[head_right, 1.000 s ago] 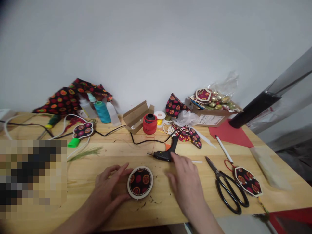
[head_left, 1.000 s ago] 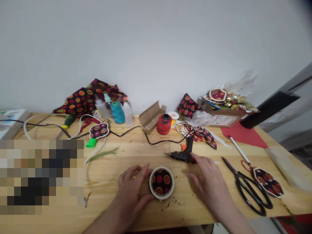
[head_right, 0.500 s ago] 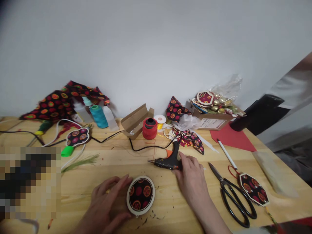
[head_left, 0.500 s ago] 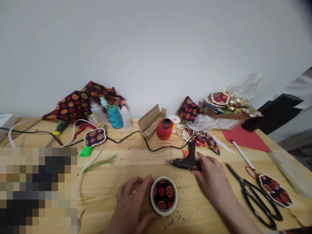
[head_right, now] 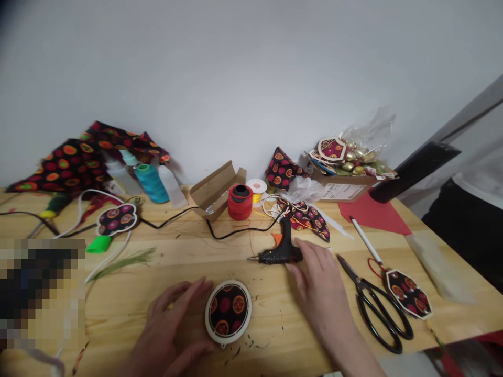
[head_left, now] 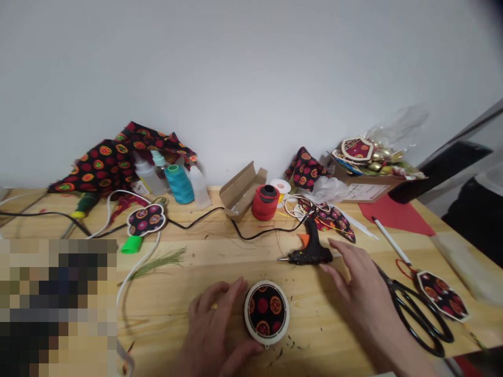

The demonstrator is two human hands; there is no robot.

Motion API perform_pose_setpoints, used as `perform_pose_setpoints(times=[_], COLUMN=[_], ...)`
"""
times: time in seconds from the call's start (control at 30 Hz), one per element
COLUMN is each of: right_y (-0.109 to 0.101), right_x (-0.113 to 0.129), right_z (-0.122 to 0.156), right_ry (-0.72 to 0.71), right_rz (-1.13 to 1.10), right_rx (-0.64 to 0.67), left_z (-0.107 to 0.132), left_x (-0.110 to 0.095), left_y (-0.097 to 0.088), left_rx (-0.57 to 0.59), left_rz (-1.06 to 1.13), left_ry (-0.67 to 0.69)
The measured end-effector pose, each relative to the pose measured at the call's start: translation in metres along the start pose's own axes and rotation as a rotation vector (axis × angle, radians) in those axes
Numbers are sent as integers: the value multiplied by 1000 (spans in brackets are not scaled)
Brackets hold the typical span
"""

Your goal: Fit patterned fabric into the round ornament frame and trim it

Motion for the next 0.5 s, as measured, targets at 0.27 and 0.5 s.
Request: perform_pose_setpoints(times=[0.27, 0.5], right_y=[0, 20], right_x=[61, 54], right_z=[0, -43], right_ry=[-8, 9], right_rz=[-176, 151], right_rx=[1, 251], left_z=[-6, -5], left_x=[-8, -13], left_y=[-7, -11], left_rx=[40, 17], left_rz=[52, 73], left_ry=[-83, -77])
Point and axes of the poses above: each hand's wrist, its own z-axis away from the middle knuckle, its own y-axis out of the palm, x = y × z, the point moved 6 cm from there along -z, towards the middle knuckle, and after that the axes turned 5 degrees about -z, right-handed, at the moved point
